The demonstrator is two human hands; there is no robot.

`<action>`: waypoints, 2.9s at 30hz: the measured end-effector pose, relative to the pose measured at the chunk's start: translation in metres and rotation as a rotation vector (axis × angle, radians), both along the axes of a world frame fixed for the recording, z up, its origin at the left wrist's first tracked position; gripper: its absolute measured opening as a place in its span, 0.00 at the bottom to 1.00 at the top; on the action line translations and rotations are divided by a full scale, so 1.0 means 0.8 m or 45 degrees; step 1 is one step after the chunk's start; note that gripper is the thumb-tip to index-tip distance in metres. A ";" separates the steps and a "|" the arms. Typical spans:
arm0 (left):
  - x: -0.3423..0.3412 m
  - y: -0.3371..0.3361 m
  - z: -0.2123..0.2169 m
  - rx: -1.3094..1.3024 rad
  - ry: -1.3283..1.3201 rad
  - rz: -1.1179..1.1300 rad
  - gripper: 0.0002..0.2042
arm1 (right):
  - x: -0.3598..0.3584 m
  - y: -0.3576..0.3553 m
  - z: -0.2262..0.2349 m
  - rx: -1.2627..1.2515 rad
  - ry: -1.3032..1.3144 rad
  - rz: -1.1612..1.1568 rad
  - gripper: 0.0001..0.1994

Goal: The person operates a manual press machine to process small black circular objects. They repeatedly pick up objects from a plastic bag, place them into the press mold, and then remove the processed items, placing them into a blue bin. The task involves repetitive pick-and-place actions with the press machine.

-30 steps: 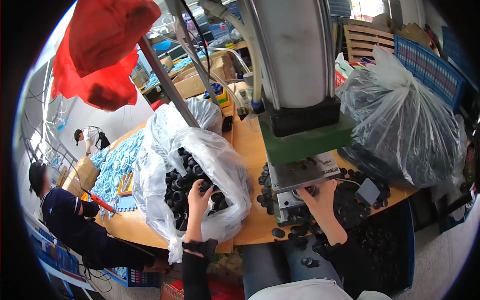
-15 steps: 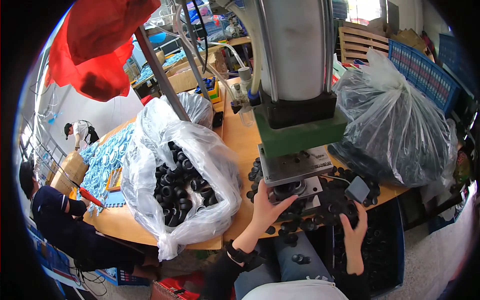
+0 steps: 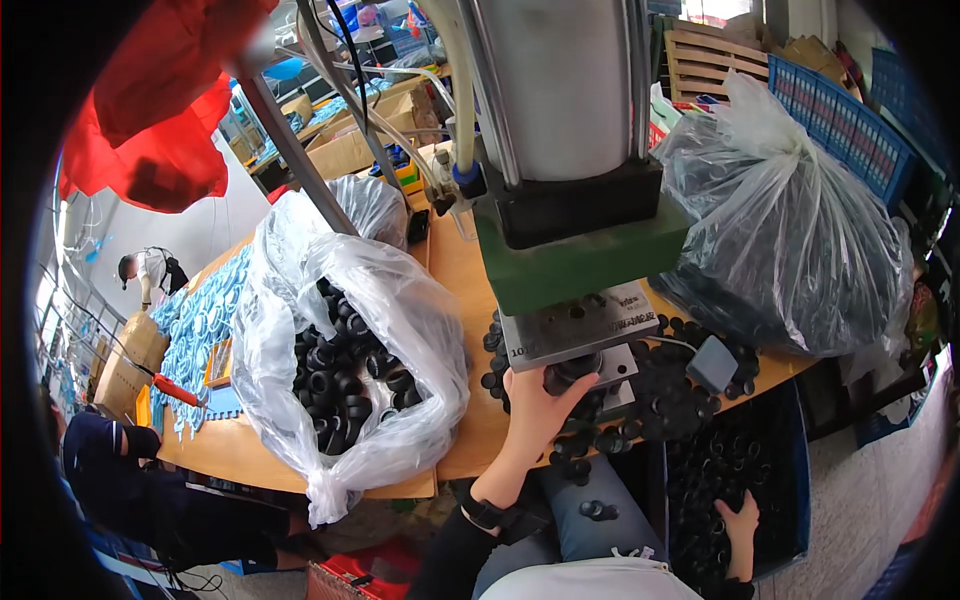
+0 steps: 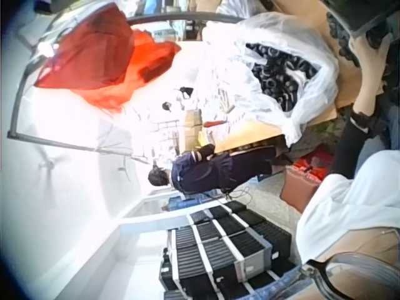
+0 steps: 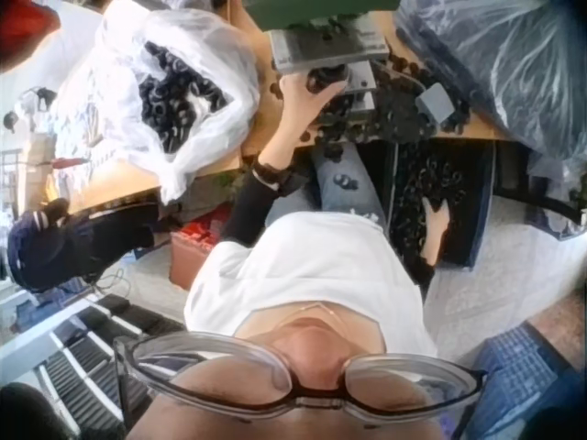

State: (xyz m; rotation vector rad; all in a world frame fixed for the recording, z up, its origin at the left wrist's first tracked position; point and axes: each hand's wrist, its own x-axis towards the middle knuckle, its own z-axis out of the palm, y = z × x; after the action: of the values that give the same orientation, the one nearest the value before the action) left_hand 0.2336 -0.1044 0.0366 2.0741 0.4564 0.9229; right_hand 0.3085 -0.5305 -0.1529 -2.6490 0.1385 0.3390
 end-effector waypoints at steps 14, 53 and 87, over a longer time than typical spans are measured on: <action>-0.050 0.010 0.024 -0.003 -0.131 -0.102 0.28 | 0.169 0.235 0.097 0.029 -0.861 0.890 0.27; -0.060 0.015 -0.008 -0.302 -0.298 -0.293 0.33 | 0.027 0.236 0.193 1.068 -0.799 0.411 0.24; -0.151 0.117 -0.020 0.047 -0.103 0.648 0.11 | 0.159 0.260 0.105 0.116 -0.695 0.843 0.28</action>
State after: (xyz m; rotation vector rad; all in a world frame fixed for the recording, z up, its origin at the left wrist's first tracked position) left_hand 0.1132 -0.0110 0.0205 1.9767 0.9568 1.3082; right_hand 0.4361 -0.3222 -0.0688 -2.5188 -0.9097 -0.1826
